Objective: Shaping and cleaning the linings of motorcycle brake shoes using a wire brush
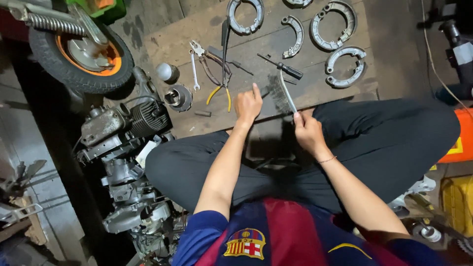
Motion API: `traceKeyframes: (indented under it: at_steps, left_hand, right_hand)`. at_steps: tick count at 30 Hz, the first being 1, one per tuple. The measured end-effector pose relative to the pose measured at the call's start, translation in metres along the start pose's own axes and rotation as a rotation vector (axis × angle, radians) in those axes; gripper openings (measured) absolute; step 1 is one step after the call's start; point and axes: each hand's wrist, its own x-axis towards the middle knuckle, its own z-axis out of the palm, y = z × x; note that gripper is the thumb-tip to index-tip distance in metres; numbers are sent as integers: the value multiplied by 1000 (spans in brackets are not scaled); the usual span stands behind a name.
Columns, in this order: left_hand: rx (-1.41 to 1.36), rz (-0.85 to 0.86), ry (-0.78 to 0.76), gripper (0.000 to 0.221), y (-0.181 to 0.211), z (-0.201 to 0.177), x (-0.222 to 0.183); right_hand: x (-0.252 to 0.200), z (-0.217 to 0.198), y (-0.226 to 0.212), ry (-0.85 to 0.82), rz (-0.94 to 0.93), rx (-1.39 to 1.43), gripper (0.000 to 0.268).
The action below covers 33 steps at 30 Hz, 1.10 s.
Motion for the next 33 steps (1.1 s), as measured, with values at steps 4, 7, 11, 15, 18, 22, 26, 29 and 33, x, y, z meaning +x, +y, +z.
traceKeyframes:
  at_steps: [4,7,11,15,18,22,26,29,33]
  left_hand:
    - [-228,34,-29,72,44,-41,12]
    - [-330,115,-141,72,85,-81,19]
    - [-393,432,53,41,133,-138,45]
    - [-402,579,132,34,147,-183,66]
    - [-401,528,189,22,167,-212,79]
    - [-413,521,307,21,175,-227,91]
    - [-332,538,407,18,169,-230,95]
    - [-220,537,449,16,169,-238,95]
    - [32,562,669,40,163,-241,110]
  right_hand:
    - [0,-26,-22,45,-12,51,50]
    - [5,-57,-32,133,-228,163,48]
    - [-8,-110,-91,167,-620,210,39]
    - [-19,-145,-164,112,-1042,165,25]
    - [7,-165,-190,-90,-799,224,27]
    - [35,-161,-216,-17,-827,360,23]
    - [32,-148,-248,353,-1219,23,16]
    - [30,-129,-254,409,-1288,-54,16]
    - [38,-111,-250,448,-1353,-210,10]
